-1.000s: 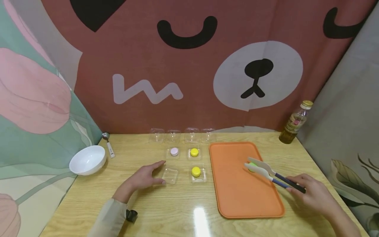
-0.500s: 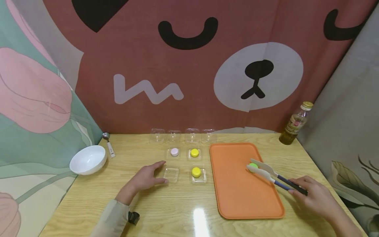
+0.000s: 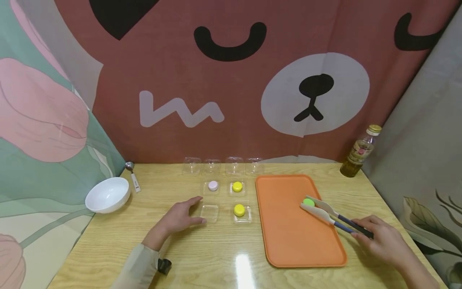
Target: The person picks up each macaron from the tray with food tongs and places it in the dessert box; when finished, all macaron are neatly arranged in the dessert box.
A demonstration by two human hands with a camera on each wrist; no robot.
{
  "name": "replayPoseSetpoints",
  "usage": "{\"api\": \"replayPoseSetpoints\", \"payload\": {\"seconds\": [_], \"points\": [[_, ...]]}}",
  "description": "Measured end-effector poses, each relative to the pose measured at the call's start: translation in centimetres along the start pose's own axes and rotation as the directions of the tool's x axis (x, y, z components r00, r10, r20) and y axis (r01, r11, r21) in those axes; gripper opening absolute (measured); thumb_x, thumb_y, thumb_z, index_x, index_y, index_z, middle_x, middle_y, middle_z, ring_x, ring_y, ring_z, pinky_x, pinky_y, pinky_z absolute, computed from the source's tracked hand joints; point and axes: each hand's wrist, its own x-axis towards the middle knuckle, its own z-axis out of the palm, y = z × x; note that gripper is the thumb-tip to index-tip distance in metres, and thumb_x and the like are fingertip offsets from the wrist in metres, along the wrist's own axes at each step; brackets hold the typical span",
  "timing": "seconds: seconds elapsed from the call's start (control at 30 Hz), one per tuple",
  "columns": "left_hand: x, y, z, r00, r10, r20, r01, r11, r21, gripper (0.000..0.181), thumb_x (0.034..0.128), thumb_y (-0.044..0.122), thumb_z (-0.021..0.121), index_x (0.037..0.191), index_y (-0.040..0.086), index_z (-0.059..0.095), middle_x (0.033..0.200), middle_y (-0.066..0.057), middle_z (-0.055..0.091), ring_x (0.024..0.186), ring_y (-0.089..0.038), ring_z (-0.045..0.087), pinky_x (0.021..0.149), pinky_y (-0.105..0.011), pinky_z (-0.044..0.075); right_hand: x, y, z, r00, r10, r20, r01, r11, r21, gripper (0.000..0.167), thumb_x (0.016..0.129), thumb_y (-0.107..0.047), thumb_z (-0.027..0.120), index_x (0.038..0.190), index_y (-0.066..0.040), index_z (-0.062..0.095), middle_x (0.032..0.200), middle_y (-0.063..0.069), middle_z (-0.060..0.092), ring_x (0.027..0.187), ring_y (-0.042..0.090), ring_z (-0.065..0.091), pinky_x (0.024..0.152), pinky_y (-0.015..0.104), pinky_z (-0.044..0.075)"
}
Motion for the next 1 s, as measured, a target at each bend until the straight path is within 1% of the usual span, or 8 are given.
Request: {"api": "replayPoseSetpoints", "payload": {"seconds": [0.27,0.4,0.5,0.57,0.67,0.77,1.0], "points": [[0.0,0.2,-0.1,1.000,-0.001,-0.008,0.001,1.000,-0.015,0.083,0.0830,0.044,0.083,0.152,0.013,0.048,0.149,-0.018,0.054,0.140,-0.037,0.050,0.115,-0.053,0.042,2.0,-1.2,-0.1,0.999,0.011,0.031,-0.012,0.999,0.032,0.034,0.082,-0.025,0.085,0.111,-0.009,0.078,0.095,-0.002,0.067,0.074,-0.004,0.051,0.056,0.024,0.038],[0.1,0.2,0.0,1.000,-0.002,-0.005,0.002,1.000,-0.002,0.083,0.0835,0.045,0.082,0.152,0.015,0.047,0.150,-0.017,0.054,0.141,-0.036,0.049,0.116,-0.052,0.042,3.3,-2.0,-0.2,0.999,-0.003,0.040,0.001,0.998,0.063,0.034,0.084,-0.023,0.083,0.114,-0.007,0.077,0.096,-0.001,0.067,0.073,-0.004,0.048,0.055,0.023,0.035],[0.1,0.2,0.1,1.000,-0.016,-0.003,0.016,1.000,-0.002,0.082,0.0832,0.045,0.082,0.152,0.016,0.048,0.151,-0.016,0.053,0.142,-0.034,0.048,0.116,-0.051,0.041,4.4,-2.6,-0.3,0.999,-0.031,0.033,0.028,0.996,0.081,0.034,0.084,-0.018,0.083,0.115,-0.007,0.076,0.096,0.000,0.066,0.071,-0.004,0.045,0.054,0.022,0.033],[0.1,0.3,0.0,1.000,-0.022,-0.002,0.022,1.000,-0.005,0.082,0.0832,0.045,0.082,0.153,0.017,0.048,0.151,-0.015,0.053,0.142,-0.034,0.048,0.117,-0.051,0.041,5.1,-3.1,-0.4,0.998,-0.050,0.025,0.047,0.995,0.092,0.034,0.083,-0.017,0.083,0.115,-0.007,0.076,0.096,0.000,0.065,0.071,-0.003,0.046,0.054,0.022,0.033],[0.2,0.3,0.0,1.000,-0.026,-0.004,0.026,1.000,-0.010,0.083,0.0833,0.045,0.082,0.153,0.016,0.047,0.151,-0.015,0.053,0.143,-0.034,0.048,0.117,-0.051,0.041,6.3,-4.0,-0.6,0.996,-0.088,0.002,0.088,0.992,0.095,0.034,0.083,-0.016,0.084,0.115,-0.006,0.076,0.097,0.000,0.066,0.072,-0.001,0.048,0.055,0.022,0.036],[0.2,0.4,0.1,1.000,-0.030,-0.007,0.030,0.999,-0.011,0.083,0.0834,0.045,0.082,0.153,0.016,0.046,0.151,-0.016,0.053,0.142,-0.035,0.048,0.117,-0.051,0.041,7.4,-5.0,-0.6,0.994,-0.112,-0.002,0.112,0.989,0.099,0.035,0.083,-0.017,0.084,0.115,-0.005,0.076,0.099,0.002,0.066,0.073,0.002,0.051,0.055,0.022,0.038],[0.1,0.6,0.1,0.999,-0.033,-0.007,0.033,0.999,-0.006,0.084,0.0832,0.045,0.082,0.153,0.014,0.047,0.150,-0.019,0.053,0.141,-0.037,0.049,0.115,-0.052,0.042,9.2,-7.5,0.1,0.986,-0.167,-0.022,0.168,0.977,0.133,0.031,0.083,-0.014,0.084,0.112,-0.005,0.077,0.100,0.002,0.067,0.076,0.007,0.056,0.058,0.022,0.044]]}}
